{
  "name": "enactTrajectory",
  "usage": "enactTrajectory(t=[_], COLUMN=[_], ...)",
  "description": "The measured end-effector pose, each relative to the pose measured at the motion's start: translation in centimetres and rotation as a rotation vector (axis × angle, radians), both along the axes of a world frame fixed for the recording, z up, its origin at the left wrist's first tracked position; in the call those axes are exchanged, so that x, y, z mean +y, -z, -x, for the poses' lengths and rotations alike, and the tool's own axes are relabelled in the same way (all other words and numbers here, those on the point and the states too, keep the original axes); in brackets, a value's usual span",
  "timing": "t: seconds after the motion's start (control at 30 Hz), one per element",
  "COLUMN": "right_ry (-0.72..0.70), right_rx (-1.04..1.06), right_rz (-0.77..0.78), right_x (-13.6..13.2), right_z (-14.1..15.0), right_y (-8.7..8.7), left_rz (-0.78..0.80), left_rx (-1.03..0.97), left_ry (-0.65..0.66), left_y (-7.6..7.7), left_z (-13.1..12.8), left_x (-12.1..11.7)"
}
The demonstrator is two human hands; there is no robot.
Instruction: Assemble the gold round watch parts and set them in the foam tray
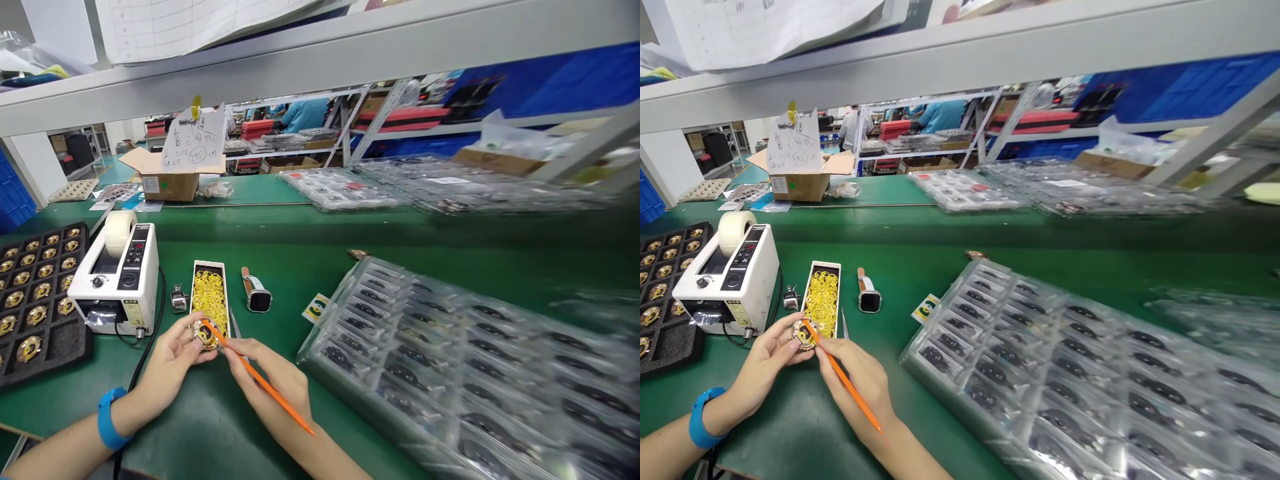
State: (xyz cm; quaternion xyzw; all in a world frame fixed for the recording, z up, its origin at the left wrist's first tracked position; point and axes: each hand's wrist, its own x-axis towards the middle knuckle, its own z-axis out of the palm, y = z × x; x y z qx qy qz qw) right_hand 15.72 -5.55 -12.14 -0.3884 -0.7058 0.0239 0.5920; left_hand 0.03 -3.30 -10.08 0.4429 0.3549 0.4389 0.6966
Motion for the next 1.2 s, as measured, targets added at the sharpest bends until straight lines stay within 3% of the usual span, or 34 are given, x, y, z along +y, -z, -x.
enactTrajectory(t=[0.27,0.43,0.6,0.93,1.2], right_ry=[-0.064,-0.037,0.04,0.017,0.06], right_rx=[-0.414,-0.192,-0.021,-0.034,-0.271], right_rz=[-0.265,-0.132,-0.036,0.075,-0.05], right_x=[1.0,0.6,0.3,0.1,-0.3], right_z=[-0.4,-0.8,-1.2,-1.2,0.4], right_y=[1.3,0.3,-0.6,-0.3,0.6], left_rz=[0.107,0.178,0.086,-0.072,-0.114], left_rx=[-0.022,-0.007,0.103,0.234,0.268], left_ry=[-0.066,-0.073,-0.047,-0.009,-0.048], left_y=[-0.3,-0.6,-0.5,-0.3,0.5], left_z=[0.0,0.2,0.2,-0.4,-0.3], left_x=[0.3,1.0,1.1,0.3,0.6])
